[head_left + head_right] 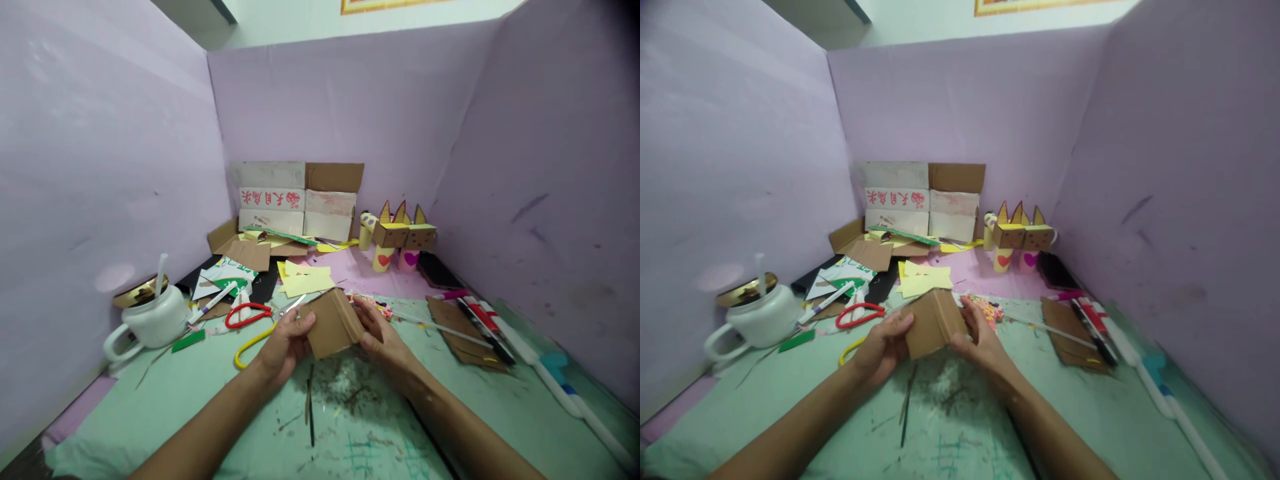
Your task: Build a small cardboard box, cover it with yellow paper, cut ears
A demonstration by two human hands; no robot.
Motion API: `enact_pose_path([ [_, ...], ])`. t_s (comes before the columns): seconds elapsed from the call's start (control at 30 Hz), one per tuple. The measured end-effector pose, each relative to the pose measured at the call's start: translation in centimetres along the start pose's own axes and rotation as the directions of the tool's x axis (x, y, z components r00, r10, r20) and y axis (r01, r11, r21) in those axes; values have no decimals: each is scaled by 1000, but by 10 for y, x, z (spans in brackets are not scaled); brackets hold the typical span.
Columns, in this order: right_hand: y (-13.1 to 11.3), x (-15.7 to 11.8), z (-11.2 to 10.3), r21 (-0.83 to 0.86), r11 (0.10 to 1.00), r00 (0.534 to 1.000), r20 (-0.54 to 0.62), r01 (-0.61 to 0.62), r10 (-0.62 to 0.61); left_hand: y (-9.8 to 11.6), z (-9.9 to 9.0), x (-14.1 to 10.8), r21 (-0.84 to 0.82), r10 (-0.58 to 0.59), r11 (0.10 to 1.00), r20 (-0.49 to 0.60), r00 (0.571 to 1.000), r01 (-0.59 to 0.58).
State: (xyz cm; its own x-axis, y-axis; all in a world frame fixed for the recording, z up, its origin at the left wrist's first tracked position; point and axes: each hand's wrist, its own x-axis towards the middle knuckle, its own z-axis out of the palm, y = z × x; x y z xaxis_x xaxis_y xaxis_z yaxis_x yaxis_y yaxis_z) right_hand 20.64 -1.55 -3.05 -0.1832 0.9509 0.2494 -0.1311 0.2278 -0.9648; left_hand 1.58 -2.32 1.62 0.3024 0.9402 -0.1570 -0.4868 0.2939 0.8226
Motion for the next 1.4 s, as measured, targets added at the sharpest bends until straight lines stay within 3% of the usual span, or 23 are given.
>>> enact_pose_path([
  [0.1, -15, -3, 4, -60, 998, 999, 34, -7, 9, -4, 1, 0, 21, -33, 999, 9, 999, 32],
  [0.23, -23, -5, 8, -80, 996, 1000, -7, -25, 25, -7, -1, 2, 82, -26, 996, 15, 1000, 24],
  [0.33, -19, -5, 7, -126, 992, 997, -75, -27, 18, -7, -3, 3, 173, 85, 982, -66, 994, -73],
  [0.47, -26, -7, -1, -307, 947, 978, -150, 91, -143, 1, -7, 3, 239, 281, 942, -174, 944, -236],
  [0.57, -57, -4, -15, -543, 819, 956, -91, 186, -278, 8, -9, 2, 252, 353, 920, -206, 913, -299],
  [0.67, -102, 7, -24, -714, 610, 932, 181, 344, -314, 12, -11, 2, 270, 397, 905, -267, 878, -327],
  [0.73, -126, 18, -19, -773, 458, 899, 383, 438, -213, 13, -13, 4, 267, 388, 913, -327, 862, -309],
  [0.83, -135, 38, 12, -819, 276, 853, 522, 502, -4, 15, -15, 8, 259, 375, 921, -378, 846, -292],
  [0.97, -110, 62, 65, -859, 179, 848, 506, 480, 159, 17, -17, 8, 263, 404, 910, -397, 824, -320],
  [1.07, -104, 71, 75, -809, 332, 842, 535, 485, 75, 18, -20, 5, 269, 417, 903, -366, 832, -334],
  [1.2, -117, 59, 36, -735, 572, 912, 407, 363, -56, 19, -24, 1, 400, 461, 840, -173, 870, -366],
  [1.3, -109, 36, 7, -696, 697, 947, 312, 172, 77, 21, -25, 0, 496, 426, 787, -8, 905, -366],
  [1.4, -78, 15, 5, -659, 752, 972, 187, 17, 141, 20, -21, 2, 483, 301, 833, 11, 954, -268],
])
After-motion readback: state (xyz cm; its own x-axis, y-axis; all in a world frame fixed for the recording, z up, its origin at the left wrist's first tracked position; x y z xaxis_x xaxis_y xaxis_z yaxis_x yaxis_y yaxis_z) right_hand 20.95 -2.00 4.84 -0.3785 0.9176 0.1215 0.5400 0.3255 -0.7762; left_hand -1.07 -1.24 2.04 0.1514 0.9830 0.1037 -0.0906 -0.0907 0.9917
